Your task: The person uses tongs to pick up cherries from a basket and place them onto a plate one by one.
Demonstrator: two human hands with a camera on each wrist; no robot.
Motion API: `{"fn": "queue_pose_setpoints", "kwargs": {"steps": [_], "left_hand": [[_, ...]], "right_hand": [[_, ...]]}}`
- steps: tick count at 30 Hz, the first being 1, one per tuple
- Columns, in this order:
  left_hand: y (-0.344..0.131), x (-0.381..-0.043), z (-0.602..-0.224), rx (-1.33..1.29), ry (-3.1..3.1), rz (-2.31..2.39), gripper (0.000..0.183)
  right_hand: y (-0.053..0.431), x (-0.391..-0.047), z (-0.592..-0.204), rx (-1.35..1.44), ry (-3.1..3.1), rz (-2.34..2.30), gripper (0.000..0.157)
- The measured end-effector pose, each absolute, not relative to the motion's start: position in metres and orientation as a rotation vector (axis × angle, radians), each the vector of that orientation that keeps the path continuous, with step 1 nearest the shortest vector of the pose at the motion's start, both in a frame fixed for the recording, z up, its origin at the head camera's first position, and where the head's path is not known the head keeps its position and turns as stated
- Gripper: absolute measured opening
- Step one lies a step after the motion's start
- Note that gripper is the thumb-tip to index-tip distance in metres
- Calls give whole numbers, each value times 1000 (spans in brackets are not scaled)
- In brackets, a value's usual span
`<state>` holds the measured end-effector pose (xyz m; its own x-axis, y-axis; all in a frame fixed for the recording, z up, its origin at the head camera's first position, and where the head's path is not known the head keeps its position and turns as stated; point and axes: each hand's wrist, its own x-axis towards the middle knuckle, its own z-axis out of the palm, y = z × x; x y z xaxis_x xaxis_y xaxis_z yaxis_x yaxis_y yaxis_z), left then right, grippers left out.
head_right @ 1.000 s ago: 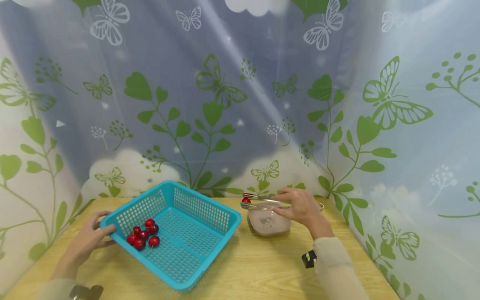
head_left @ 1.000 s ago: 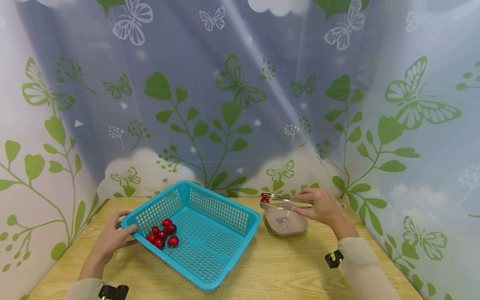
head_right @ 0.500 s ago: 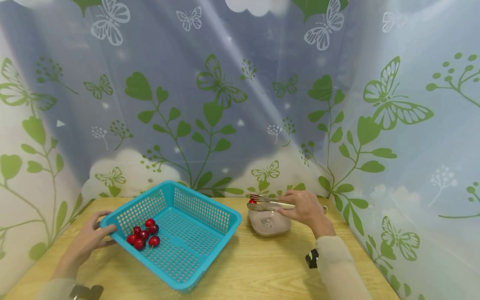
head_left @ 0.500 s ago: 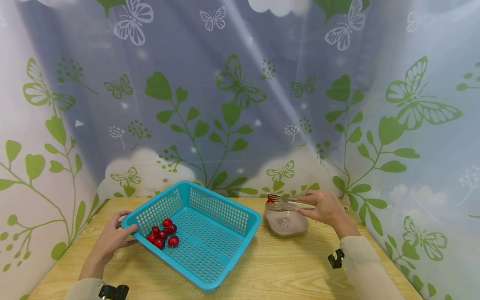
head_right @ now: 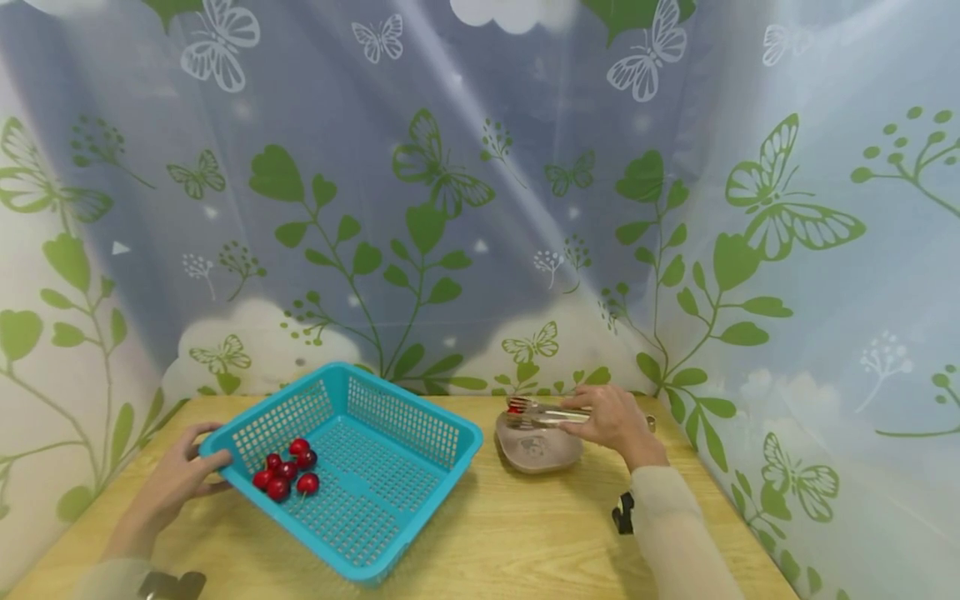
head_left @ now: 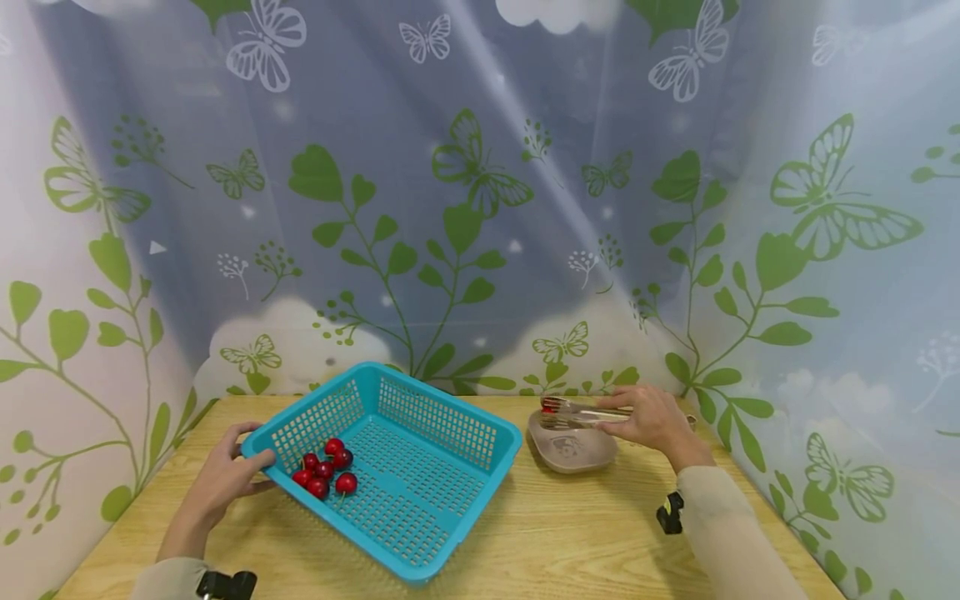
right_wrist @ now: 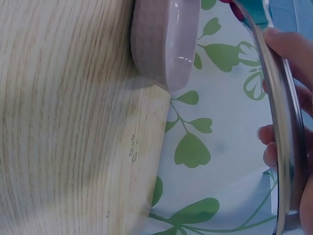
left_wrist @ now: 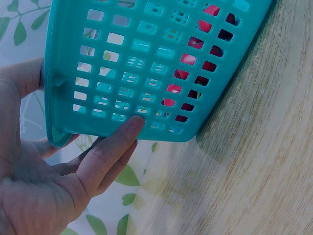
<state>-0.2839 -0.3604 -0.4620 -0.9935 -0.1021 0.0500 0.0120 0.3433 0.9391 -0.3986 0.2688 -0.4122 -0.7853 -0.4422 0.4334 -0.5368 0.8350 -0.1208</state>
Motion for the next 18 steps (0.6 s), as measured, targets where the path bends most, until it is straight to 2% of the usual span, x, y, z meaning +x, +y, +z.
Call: {"fn": "queue_pose_setpoints", "kwargs": {"steps": [13,18], "left_hand": [[-361,-285,-462,75,-2491,-1745,67],[-360,-284,-463,79,-2491,-1743,66]], "right_hand": [[269,-416,-400,711,-2864,362,32],[268,-423,-396,685,-2931,344,27]]}}
